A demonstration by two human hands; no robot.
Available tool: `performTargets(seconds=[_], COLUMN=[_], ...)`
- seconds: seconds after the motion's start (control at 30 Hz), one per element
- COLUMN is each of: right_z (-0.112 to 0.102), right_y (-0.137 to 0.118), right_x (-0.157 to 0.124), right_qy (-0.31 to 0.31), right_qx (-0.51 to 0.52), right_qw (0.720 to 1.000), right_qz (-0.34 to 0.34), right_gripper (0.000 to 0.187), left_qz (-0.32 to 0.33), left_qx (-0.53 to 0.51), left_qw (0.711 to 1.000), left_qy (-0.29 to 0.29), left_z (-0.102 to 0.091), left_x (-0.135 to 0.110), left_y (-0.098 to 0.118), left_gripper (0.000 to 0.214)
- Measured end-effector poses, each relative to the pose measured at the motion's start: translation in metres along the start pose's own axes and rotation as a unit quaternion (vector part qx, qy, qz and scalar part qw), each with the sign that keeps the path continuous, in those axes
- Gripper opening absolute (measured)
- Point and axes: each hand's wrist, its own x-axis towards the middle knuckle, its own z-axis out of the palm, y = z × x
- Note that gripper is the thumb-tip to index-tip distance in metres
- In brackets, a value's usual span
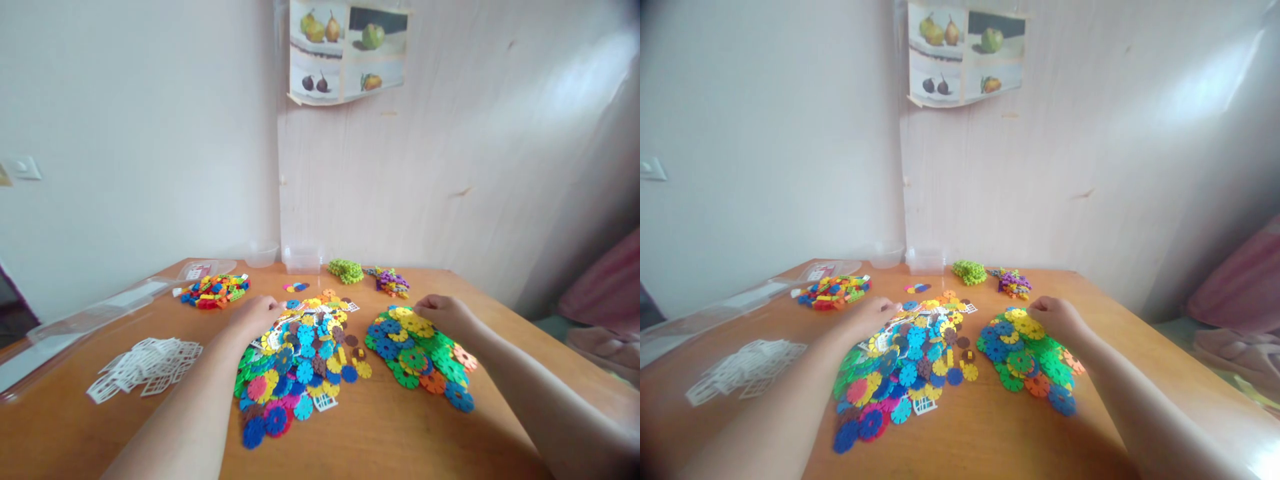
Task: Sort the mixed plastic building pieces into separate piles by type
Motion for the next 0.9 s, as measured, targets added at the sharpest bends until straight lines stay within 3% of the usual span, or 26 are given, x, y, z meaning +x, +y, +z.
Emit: performTargets(seconds=[0.13, 0.33, 0.43, 0.6, 0.77, 0.9], right_z=[-0.002, -0.005, -0.001, 0.013, 0.029, 0.038], right_y=[0.003, -0.021, -0.045, -0.085, -0.102, -0.104], right_x=[0.000, -0.014, -0.030, -0.058, -0.069, -0.067], right_qy=[-0.013, 0.039, 0.003, -0.117, -0.149, -0.155], right_qx=[-0.062, -0.109, -0.083, -0.126, -0.187, -0.191], right_qw=[0.998, 0.988, 0.979, 0.930, 0.904, 0.900], right_qz=[-0.012, -0.098, -0.188, -0.325, -0.354, -0.360], right_gripper=[0.024, 0.024, 0.023, 0.020, 0.021, 0.020], left_qz=[0.004, -0.001, 0.008, 0.002, -0.008, -0.010], left_qx=[0.009, 0.018, 0.017, 0.011, 0.002, -0.017], left_qw=[1.000, 1.000, 1.000, 1.000, 1.000, 1.000], left_qy=[-0.003, -0.012, -0.008, -0.007, -0.005, -0.001], left_z=[-0.002, -0.003, -0.001, 0.000, -0.001, -0.001], left_x=[-0.002, -0.003, -0.001, 0.001, -0.001, -0.002], left_y=[0.003, 0.005, 0.002, -0.001, 0.001, 0.002], left_gripper=[0.049, 0.050, 0.052, 0.053, 0.051, 0.050])
